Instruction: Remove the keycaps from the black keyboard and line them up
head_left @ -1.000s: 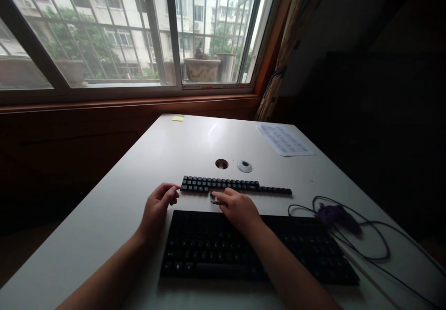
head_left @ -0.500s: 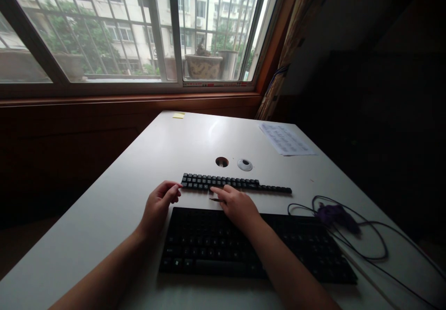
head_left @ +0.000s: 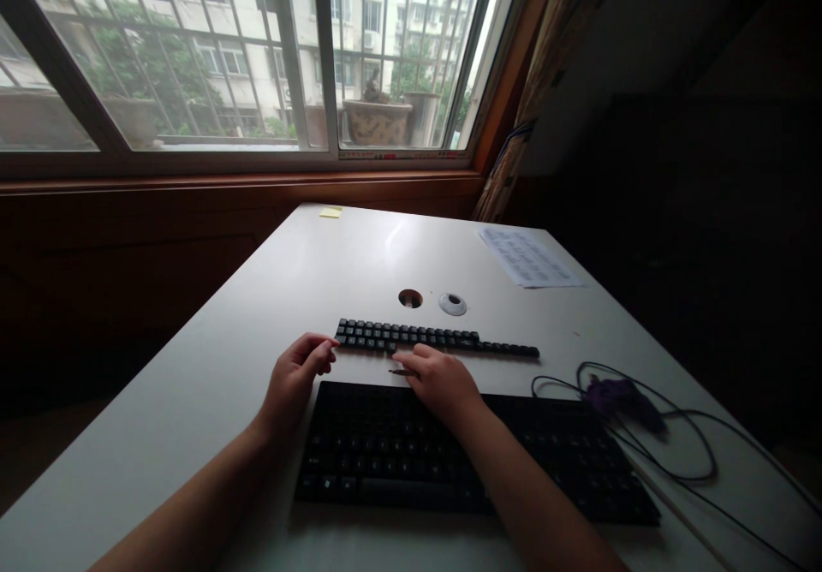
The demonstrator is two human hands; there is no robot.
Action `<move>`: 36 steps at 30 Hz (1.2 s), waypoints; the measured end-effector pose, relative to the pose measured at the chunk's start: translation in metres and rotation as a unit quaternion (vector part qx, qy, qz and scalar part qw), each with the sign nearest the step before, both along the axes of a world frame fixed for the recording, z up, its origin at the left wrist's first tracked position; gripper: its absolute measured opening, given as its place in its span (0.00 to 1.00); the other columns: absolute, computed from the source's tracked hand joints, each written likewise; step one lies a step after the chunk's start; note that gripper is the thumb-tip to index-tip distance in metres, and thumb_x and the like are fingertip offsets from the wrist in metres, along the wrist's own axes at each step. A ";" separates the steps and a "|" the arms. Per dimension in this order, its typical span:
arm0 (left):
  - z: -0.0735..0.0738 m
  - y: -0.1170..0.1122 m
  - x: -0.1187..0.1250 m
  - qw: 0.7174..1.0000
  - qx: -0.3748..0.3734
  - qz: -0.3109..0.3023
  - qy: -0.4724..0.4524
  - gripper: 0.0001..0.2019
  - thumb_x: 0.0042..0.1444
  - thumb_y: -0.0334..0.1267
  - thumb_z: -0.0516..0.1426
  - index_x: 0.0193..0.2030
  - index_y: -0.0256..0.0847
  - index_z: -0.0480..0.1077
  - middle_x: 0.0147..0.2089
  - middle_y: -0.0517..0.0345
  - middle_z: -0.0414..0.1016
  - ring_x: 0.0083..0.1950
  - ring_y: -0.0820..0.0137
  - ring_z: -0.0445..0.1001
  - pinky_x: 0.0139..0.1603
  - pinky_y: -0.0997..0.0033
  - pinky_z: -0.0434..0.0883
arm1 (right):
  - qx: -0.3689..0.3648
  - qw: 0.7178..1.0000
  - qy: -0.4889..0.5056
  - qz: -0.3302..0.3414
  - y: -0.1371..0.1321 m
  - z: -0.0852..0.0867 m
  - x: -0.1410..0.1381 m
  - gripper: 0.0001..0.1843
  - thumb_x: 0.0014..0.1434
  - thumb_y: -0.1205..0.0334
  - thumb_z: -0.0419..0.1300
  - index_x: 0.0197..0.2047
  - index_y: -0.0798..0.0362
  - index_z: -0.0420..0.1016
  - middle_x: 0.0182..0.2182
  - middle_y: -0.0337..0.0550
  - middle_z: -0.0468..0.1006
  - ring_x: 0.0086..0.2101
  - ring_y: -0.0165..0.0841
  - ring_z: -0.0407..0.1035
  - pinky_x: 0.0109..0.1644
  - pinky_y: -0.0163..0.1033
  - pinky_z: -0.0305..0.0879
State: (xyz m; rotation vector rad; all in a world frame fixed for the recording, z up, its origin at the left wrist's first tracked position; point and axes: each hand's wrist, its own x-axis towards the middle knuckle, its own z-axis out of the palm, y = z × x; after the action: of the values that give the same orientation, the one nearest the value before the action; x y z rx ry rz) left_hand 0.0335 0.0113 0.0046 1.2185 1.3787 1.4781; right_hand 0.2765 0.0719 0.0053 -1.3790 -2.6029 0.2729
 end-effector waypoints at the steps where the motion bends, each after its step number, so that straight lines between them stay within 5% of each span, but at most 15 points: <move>1: 0.000 0.000 0.000 1.000 0.000 -0.001 0.001 0.10 0.62 0.43 0.57 0.39 0.39 0.73 0.30 0.60 0.70 0.32 0.71 0.66 0.34 0.73 0.65 | -0.001 1.000 -0.002 -0.001 0.000 0.000 0.000 0.21 0.60 0.63 0.57 0.55 0.37 0.75 0.43 0.38 0.77 0.39 0.34 0.74 0.42 0.36 0.66; 24: 0.002 0.000 0.002 1.000 -0.006 0.002 -0.006 0.09 0.61 0.42 0.57 0.39 0.39 0.74 0.30 0.60 0.70 0.32 0.71 0.66 0.34 0.73 0.64 | 0.051 0.998 0.048 0.000 -0.002 0.000 -0.001 0.22 0.64 0.62 0.54 0.61 0.41 0.70 0.44 0.40 0.77 0.37 0.33 0.74 0.43 0.36 0.69; 31: 0.003 -0.001 0.003 1.000 -0.003 0.002 -0.005 0.09 0.60 0.42 0.57 0.38 0.39 0.74 0.29 0.60 0.70 0.32 0.71 0.66 0.34 0.73 0.65 | 0.082 0.993 0.062 0.051 -0.001 -0.002 -0.003 0.27 0.59 0.73 0.54 0.60 0.49 0.70 0.60 0.43 0.68 0.55 0.36 0.68 0.58 0.38 0.67; 36: 0.004 -0.001 0.003 1.000 -0.002 0.001 -0.006 0.08 0.60 0.41 0.58 0.38 0.39 0.74 0.29 0.60 0.70 0.32 0.71 0.67 0.33 0.73 0.65 | 0.065 0.994 0.048 0.068 0.000 -0.006 -0.004 0.29 0.58 0.74 0.52 0.62 0.49 0.68 0.63 0.41 0.67 0.58 0.36 0.65 0.62 0.40 0.64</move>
State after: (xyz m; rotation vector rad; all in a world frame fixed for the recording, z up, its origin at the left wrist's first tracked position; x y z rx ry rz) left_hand 0.0364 0.0102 0.0086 1.2042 1.3750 1.4813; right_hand 0.2730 0.0723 -0.0006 -1.1211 -2.5875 0.1797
